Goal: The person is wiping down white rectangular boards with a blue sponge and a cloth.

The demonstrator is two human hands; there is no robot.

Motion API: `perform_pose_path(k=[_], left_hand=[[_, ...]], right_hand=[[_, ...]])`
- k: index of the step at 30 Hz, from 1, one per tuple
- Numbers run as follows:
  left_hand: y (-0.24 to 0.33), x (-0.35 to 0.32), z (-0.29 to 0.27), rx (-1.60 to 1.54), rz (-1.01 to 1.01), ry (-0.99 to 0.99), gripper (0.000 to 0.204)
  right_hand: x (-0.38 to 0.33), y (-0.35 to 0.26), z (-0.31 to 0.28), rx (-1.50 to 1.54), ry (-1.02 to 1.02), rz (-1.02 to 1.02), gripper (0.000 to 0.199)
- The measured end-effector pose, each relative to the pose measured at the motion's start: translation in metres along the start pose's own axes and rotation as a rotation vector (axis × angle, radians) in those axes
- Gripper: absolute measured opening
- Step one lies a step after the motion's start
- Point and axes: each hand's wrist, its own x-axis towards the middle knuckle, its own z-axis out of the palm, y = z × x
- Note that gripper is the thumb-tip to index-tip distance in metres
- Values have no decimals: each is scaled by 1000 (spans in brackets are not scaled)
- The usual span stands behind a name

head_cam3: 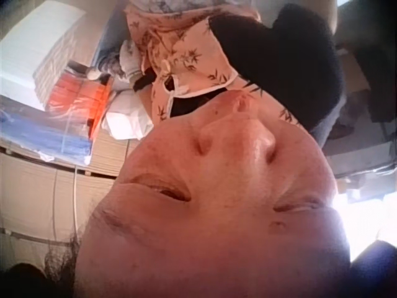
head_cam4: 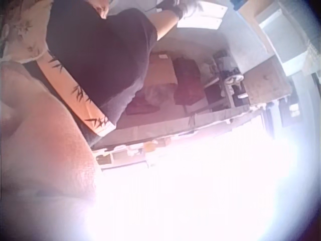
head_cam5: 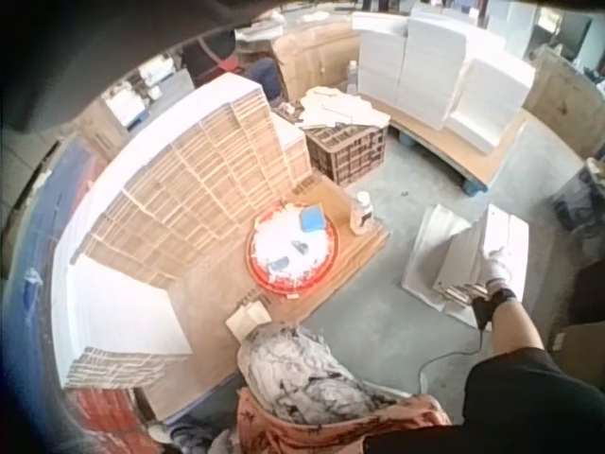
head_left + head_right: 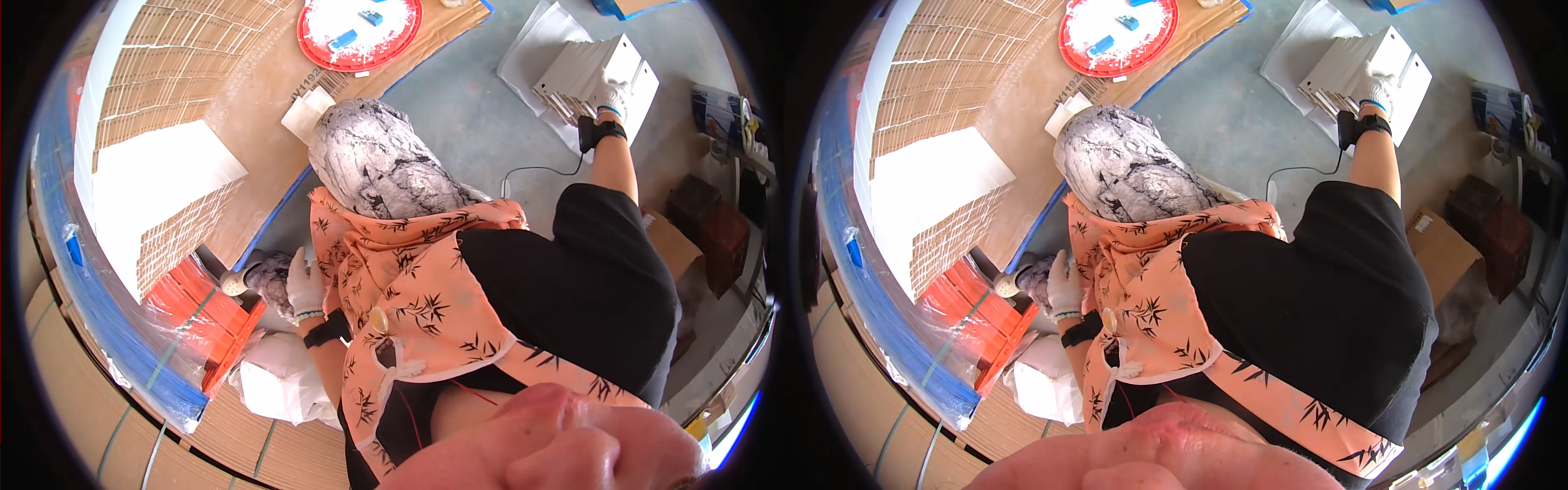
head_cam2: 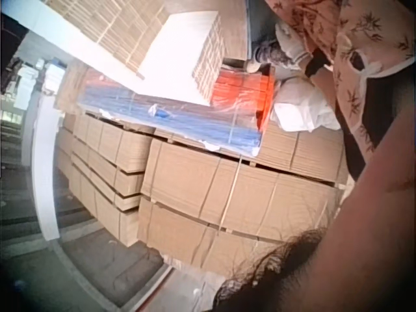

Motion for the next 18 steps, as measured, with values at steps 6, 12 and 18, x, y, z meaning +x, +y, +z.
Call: perform_pose_path(k=[6, 12, 18], left_hand=[[50, 26, -70, 53, 142, 90, 51], [90, 75, -127, -153, 316, 255, 42], [109, 95, -157, -1203, 340, 317, 22]], right_hand=[[-9, -36, -17, 93, 98, -291, 80], [-211, -203, -107, 684, -899, -695, 40], [-417, -304, -194, 921, -1619, -1294, 40]])
